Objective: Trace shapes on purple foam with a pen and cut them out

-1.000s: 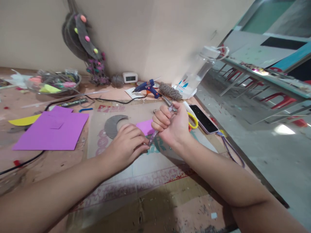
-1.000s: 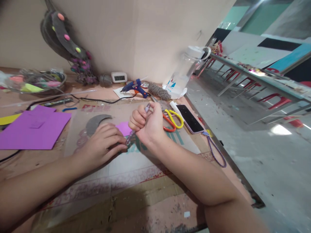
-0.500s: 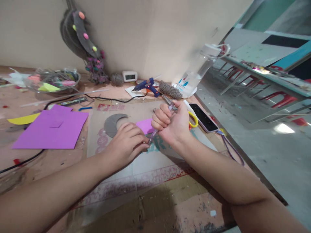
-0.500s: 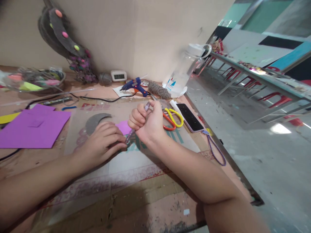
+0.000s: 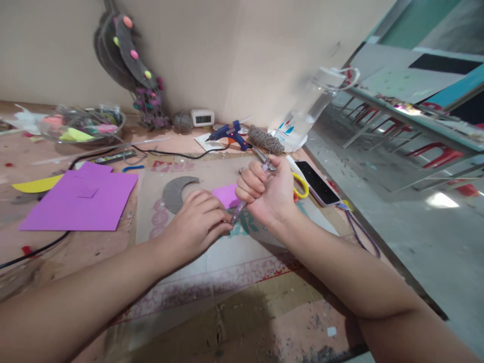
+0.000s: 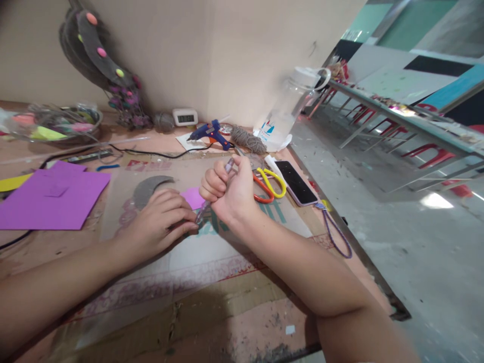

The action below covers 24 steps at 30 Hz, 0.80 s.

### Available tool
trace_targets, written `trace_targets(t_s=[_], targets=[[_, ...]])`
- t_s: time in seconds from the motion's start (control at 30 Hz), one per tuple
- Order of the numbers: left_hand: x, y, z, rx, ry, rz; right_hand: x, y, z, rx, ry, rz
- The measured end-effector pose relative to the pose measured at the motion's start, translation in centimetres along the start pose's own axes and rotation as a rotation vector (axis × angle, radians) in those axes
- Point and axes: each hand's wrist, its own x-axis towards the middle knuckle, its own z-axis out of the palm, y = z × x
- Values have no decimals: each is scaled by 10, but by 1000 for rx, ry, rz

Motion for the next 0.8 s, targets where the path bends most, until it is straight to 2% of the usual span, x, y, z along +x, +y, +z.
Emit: trace_targets(t_s=[0.3,0.47,0.57,0.7,0.8], targets=[[0,0,0,1,-3,-1,1,1,-2,-16,-15,-9],[-1,2,0,9,5,-17,2,3,-1,-117,-22,-41],[0,4,-3,21,42,-71,2,7,-2,-296,-99,-109],[1,7,-7,42,91,-131,8,8,-15,-728,-266,-116],[-3,14,-5,115,-23,-79,18,1,-30,-868,-231,-181]])
